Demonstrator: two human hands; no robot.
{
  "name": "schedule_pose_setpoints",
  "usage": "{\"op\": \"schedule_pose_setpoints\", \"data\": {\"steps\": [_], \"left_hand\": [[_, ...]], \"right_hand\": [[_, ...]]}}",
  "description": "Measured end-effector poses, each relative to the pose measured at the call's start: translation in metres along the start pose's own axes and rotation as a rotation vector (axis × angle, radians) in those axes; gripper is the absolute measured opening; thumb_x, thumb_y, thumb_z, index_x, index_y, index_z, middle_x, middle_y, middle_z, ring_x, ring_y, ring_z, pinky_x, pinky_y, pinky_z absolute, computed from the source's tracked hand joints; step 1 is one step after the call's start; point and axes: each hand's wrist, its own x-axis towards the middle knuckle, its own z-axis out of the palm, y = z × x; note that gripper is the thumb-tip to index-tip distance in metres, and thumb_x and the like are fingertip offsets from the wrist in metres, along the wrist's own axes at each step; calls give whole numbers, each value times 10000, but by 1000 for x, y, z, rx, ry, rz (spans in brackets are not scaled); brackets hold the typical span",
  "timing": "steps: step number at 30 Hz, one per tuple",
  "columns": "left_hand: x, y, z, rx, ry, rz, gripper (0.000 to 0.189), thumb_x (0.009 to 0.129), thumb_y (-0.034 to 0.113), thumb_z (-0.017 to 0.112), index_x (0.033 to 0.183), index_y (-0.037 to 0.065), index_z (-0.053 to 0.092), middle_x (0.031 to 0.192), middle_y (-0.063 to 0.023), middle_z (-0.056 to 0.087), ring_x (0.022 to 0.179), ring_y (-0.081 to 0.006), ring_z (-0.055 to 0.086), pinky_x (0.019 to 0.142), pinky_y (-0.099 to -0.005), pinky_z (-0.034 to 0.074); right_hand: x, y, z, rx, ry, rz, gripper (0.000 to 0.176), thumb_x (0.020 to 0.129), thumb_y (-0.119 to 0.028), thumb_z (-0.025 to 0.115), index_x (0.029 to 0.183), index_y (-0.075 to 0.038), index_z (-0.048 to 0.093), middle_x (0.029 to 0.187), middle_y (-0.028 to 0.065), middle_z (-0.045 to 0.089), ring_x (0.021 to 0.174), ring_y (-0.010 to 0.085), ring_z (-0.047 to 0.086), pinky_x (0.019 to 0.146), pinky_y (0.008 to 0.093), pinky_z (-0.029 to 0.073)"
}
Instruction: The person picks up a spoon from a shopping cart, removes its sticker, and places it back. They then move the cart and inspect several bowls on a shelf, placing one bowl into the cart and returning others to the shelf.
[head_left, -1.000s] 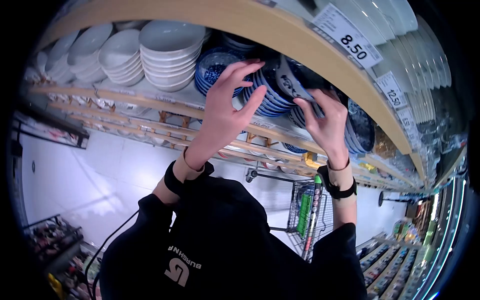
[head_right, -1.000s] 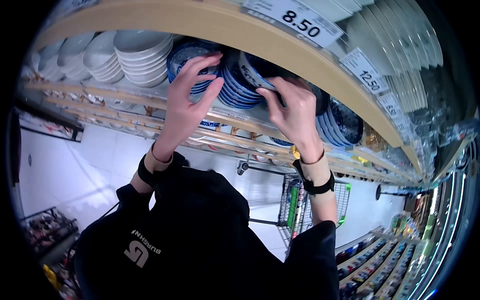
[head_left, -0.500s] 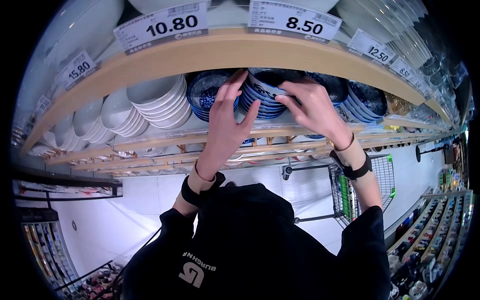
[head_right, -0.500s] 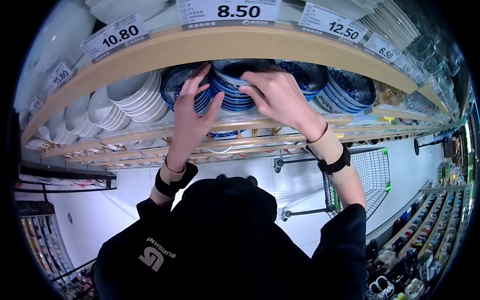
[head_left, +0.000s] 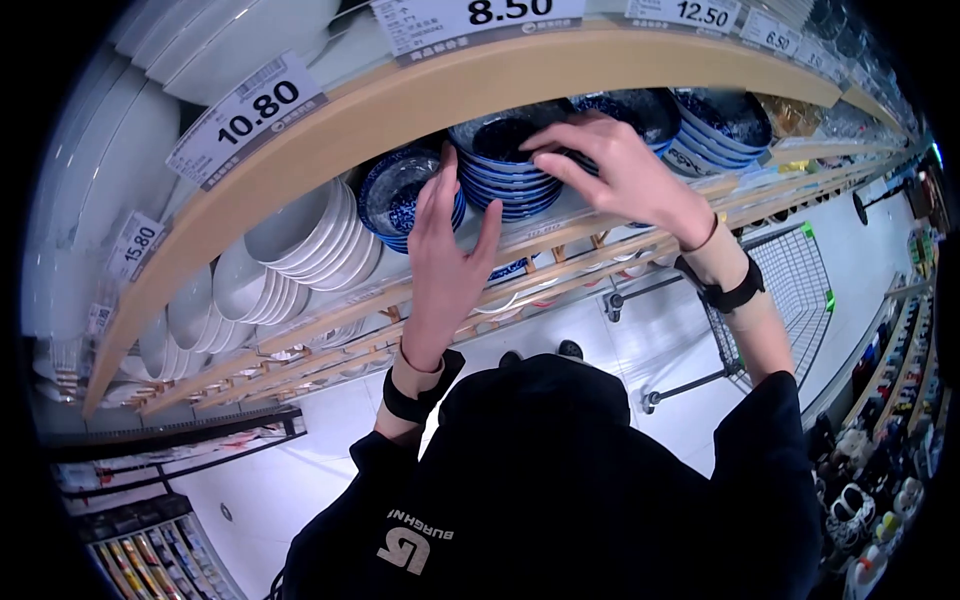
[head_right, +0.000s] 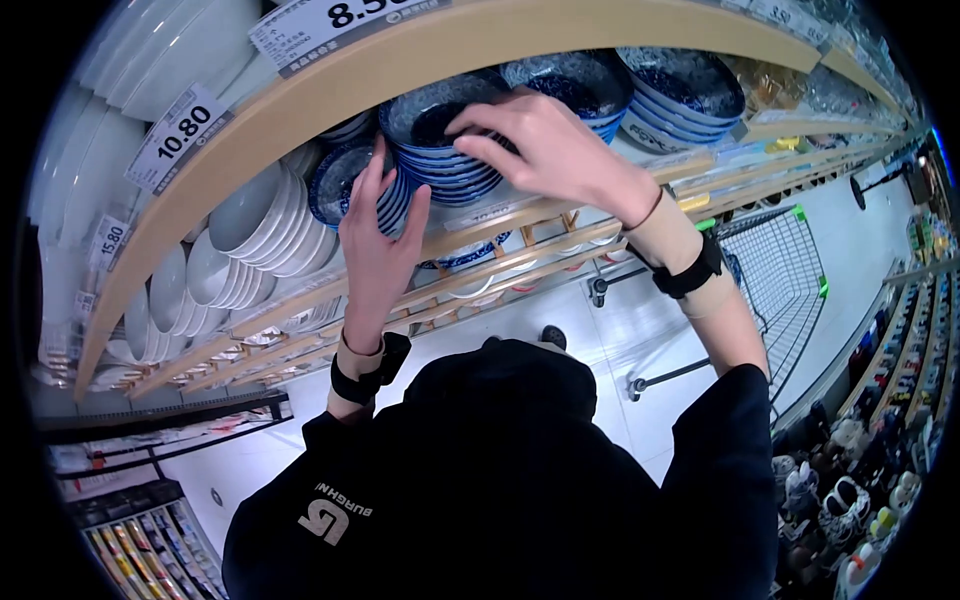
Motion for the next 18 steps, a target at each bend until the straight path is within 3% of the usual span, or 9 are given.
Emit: {"op": "schedule_pose_setpoints", "data": {"steps": [4,13,16,18], "left_hand": [[-3,3,-3,27,-54,6,645,897,129,722,1437,-53,421,1433,-250,516,1246,-390,554,1040,-432,445],[-3,1,-4,7,-35,94,614,901,141,722,1419,-30,440,1424,-246,515,1256,-386,538,1053,-442,427],[4,6,-9,27,-15,112,575,900,139,722,1393,-12,468,1412,-229,526,1241,-370,542,1044,-439,424],[16,12,-15,76,27,169,528,893,136,724,1359,2,513,1386,-202,555,1227,-349,548,1029,-425,430]], "right_hand": [[-5,6,6,-13,77,-99,182,943,-187,628,954,-26,710,817,147,693,795,331,665,807,403,518],[-4,-4,20,-74,148,-83,151,923,-178,664,966,-46,722,846,108,708,825,291,671,818,389,512],[-8,-20,11,-128,320,-49,174,909,-188,686,1014,-56,730,910,107,714,871,280,662,826,380,505],[-19,-24,11,-49,479,-1,170,876,-84,709,1038,-34,728,1027,106,734,935,262,670,855,349,503]]}}
